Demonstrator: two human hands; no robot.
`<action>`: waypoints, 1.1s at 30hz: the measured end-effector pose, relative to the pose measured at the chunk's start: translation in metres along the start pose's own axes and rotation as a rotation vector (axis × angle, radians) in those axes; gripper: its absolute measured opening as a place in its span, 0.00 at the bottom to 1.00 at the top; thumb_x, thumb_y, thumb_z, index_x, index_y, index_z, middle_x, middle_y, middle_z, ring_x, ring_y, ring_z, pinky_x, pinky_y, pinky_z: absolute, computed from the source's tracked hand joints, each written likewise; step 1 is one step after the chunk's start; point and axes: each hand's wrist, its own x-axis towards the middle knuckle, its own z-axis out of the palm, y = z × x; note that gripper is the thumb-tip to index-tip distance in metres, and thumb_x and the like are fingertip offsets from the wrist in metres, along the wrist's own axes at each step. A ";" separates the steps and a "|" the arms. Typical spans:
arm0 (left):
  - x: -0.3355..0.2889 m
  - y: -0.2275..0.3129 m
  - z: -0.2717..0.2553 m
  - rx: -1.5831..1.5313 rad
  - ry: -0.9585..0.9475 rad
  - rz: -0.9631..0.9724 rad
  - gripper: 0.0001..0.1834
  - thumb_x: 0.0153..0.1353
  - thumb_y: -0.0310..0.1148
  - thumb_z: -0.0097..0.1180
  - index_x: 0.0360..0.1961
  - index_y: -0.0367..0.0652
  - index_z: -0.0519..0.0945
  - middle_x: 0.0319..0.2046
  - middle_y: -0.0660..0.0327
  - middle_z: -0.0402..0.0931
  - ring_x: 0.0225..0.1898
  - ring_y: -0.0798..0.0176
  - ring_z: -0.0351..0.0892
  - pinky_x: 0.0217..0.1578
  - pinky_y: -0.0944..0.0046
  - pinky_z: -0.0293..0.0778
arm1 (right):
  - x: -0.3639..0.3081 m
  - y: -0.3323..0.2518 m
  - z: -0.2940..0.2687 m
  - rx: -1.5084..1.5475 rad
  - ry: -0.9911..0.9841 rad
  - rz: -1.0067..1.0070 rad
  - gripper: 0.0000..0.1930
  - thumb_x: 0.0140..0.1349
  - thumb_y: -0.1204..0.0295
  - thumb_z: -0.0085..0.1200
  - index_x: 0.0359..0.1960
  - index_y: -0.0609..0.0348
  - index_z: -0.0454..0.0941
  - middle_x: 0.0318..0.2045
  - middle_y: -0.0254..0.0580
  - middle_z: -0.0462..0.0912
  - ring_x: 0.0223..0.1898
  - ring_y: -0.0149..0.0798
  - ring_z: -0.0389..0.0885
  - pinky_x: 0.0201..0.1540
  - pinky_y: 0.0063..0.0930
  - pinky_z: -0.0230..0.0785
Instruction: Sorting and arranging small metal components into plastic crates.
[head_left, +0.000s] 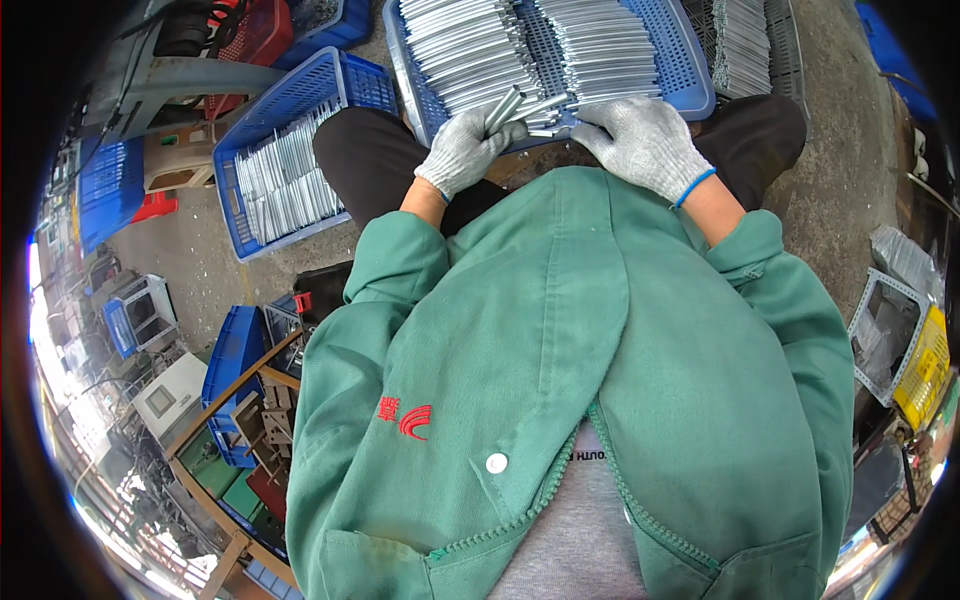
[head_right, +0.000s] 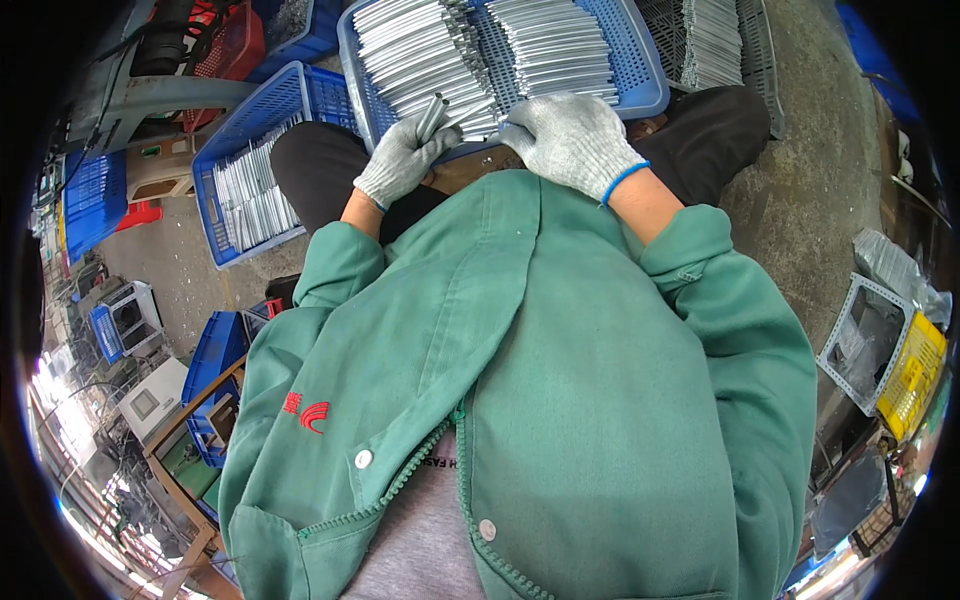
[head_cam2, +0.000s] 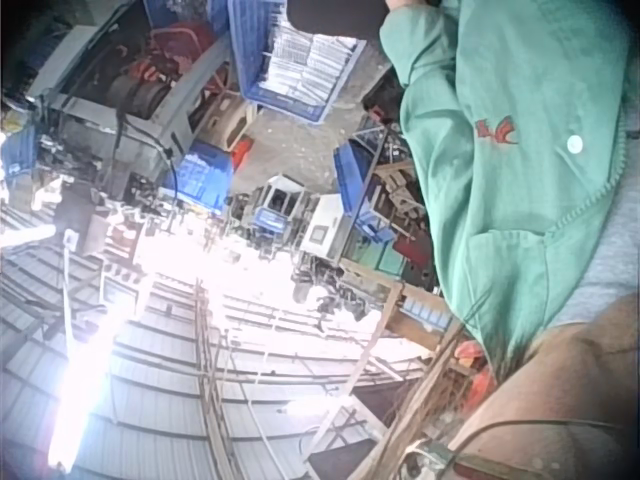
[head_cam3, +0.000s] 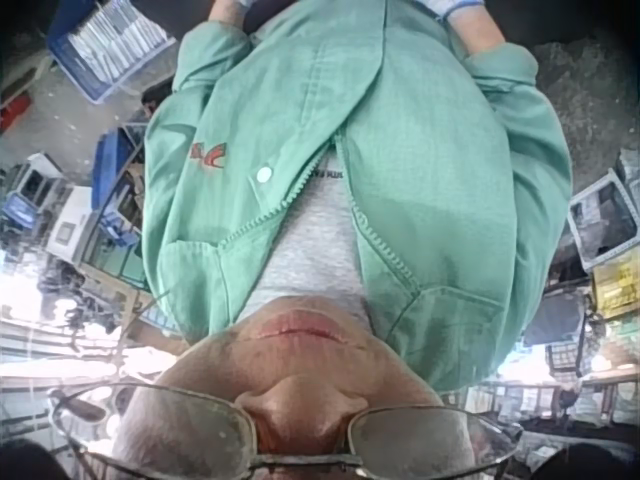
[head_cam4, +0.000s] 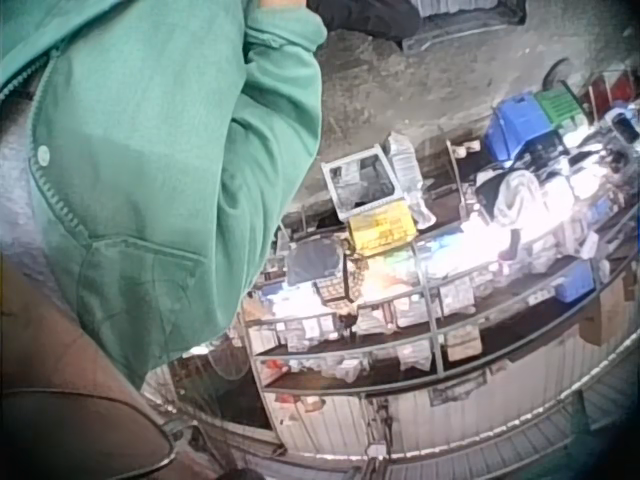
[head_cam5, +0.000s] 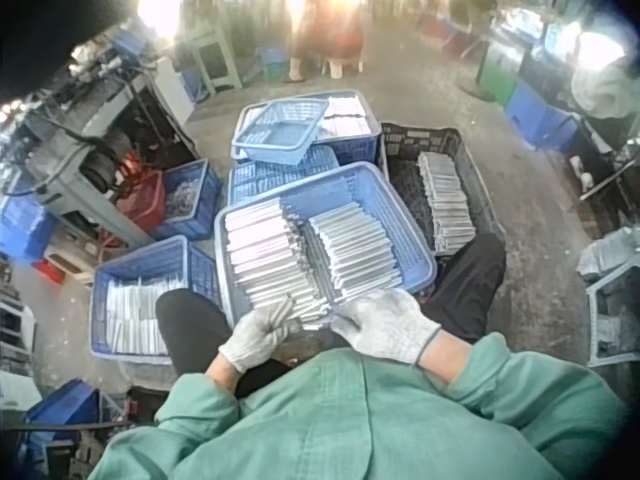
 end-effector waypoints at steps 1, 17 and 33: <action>0.000 0.001 -0.001 0.000 -0.023 -0.027 0.14 0.67 0.36 0.62 0.51 0.48 0.85 0.23 0.67 0.80 0.22 0.64 0.71 0.29 0.61 0.69 | 0.002 0.000 0.001 -0.008 -0.007 0.003 0.13 0.65 0.59 0.55 0.37 0.52 0.88 0.26 0.41 0.88 0.27 0.48 0.84 0.33 0.39 0.75; -0.001 0.009 0.003 0.301 0.178 0.295 0.09 0.63 0.26 0.58 0.43 0.43 0.85 0.33 0.64 0.88 0.27 0.58 0.82 0.35 0.62 0.75 | 0.009 -0.006 -0.004 0.052 -0.109 0.078 0.18 0.66 0.57 0.51 0.33 0.55 0.88 0.30 0.45 0.88 0.31 0.52 0.86 0.36 0.45 0.79; -0.002 0.014 0.001 0.393 0.197 0.363 0.09 0.59 0.26 0.59 0.41 0.44 0.85 0.33 0.65 0.89 0.27 0.57 0.84 0.34 0.62 0.75 | 0.012 -0.006 -0.007 0.066 -0.134 0.074 0.17 0.65 0.56 0.55 0.38 0.54 0.89 0.29 0.46 0.88 0.29 0.53 0.84 0.37 0.43 0.76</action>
